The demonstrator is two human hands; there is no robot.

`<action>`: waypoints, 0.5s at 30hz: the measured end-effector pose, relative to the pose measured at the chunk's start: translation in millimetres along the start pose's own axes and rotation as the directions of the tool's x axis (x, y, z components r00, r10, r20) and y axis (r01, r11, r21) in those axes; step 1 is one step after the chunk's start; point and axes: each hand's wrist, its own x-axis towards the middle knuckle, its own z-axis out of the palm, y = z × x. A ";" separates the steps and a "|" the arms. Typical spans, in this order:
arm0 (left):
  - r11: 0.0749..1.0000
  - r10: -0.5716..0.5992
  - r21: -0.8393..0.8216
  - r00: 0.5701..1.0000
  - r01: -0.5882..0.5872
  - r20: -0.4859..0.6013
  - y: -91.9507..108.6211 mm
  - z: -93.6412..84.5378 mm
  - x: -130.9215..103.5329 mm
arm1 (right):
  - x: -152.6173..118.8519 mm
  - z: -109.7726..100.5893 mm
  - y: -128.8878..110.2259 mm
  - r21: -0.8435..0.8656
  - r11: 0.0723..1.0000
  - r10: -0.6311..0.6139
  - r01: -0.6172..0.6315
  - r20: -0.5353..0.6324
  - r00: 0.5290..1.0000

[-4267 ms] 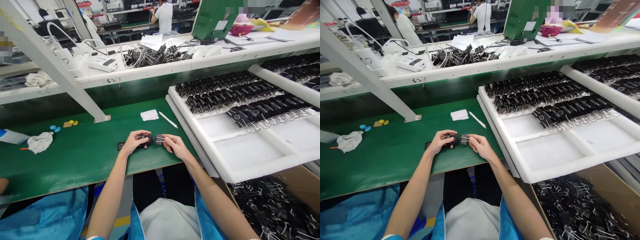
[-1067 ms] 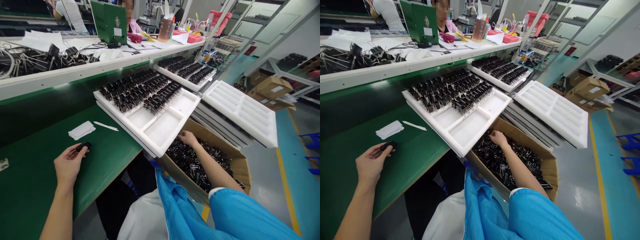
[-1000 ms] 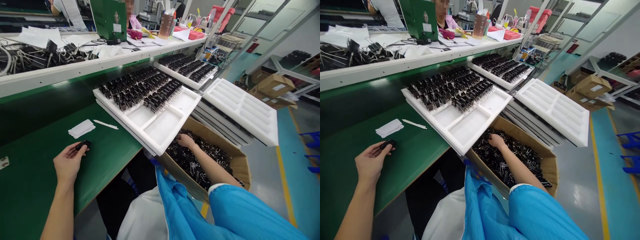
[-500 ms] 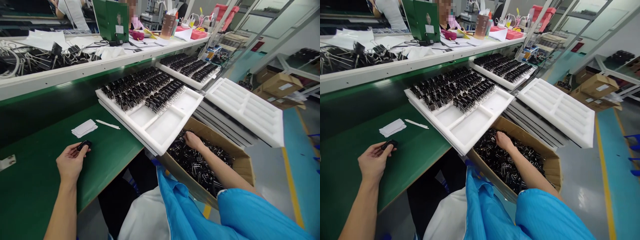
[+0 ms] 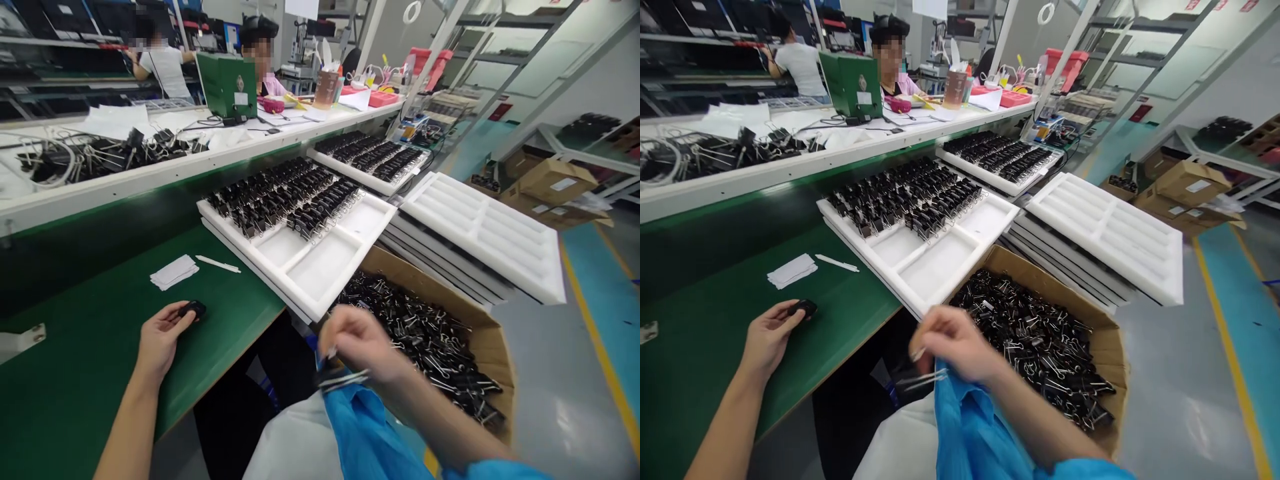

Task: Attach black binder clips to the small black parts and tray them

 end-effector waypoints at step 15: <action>0.991 0.040 -0.128 0.996 -0.049 -0.074 0.6 -14.2 -26.3 | 237.0 108.9 174.9 -0.029 1.000 -0.006 0.009 0.113 0.994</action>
